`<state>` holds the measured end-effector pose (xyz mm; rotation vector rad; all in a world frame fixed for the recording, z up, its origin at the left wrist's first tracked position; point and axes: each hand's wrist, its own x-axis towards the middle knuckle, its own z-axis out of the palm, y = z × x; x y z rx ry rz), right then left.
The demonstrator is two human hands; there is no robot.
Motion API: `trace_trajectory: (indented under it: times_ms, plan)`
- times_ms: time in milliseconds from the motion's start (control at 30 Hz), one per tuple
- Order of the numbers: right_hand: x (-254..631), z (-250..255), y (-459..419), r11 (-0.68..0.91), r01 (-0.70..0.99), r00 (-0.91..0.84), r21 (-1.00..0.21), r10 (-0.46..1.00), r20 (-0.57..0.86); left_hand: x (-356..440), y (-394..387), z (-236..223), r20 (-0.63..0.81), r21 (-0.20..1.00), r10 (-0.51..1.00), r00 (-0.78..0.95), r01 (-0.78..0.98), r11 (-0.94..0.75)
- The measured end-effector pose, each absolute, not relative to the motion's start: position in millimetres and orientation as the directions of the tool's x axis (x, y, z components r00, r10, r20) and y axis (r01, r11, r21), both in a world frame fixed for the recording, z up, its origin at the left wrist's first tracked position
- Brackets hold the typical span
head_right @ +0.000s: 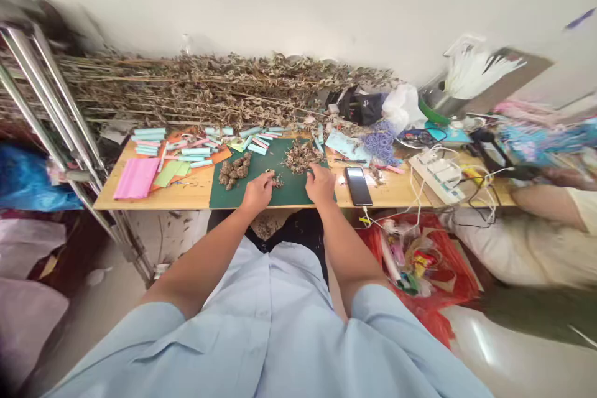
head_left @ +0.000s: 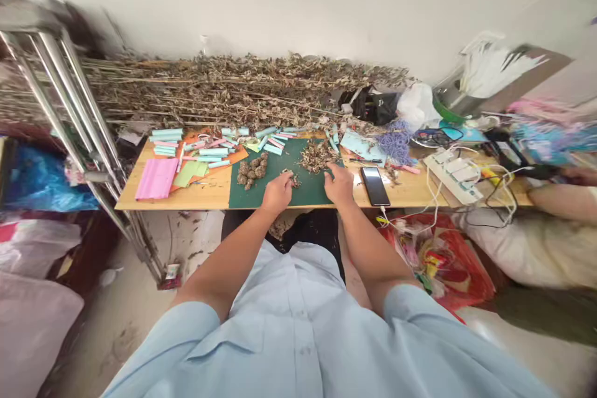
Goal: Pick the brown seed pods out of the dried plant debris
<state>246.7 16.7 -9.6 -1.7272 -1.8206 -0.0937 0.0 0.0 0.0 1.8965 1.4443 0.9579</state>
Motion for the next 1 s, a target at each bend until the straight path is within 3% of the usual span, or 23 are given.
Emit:
trace_trajectory:
  times_ms: [233,400,500,600,767,1000]
  plan:
    - [254,11,62,0.164,0.921,0.021,-0.353,0.885,0.465,0,-1,-5,0.326,0.748,0.929,0.173,0.553,-0.366]
    - [250,22,86,0.125,0.964,-0.048,-0.234,0.949,0.311,-1,-2,-5,0.387,0.731,0.899,0.203,0.527,-0.434]
    - [247,25,89,0.072,0.969,-0.008,-0.237,0.965,0.261,-1,-2,-6,0.394,0.730,0.893,0.216,0.516,-0.447]
    - [249,30,85,0.029,0.944,0.074,-0.329,0.952,0.297,-1,-3,-7,0.391,0.732,0.891,0.232,0.509,-0.454]
    - [248,43,68,-0.007,0.813,0.194,-0.582,0.946,0.259,-3,-4,-5,0.376,0.745,0.890,0.257,0.487,-0.455]
    - [222,37,31,-0.036,0.640,0.308,-0.767,0.927,0.213,-8,-4,4,0.322,0.768,0.899,0.297,0.473,-0.431]
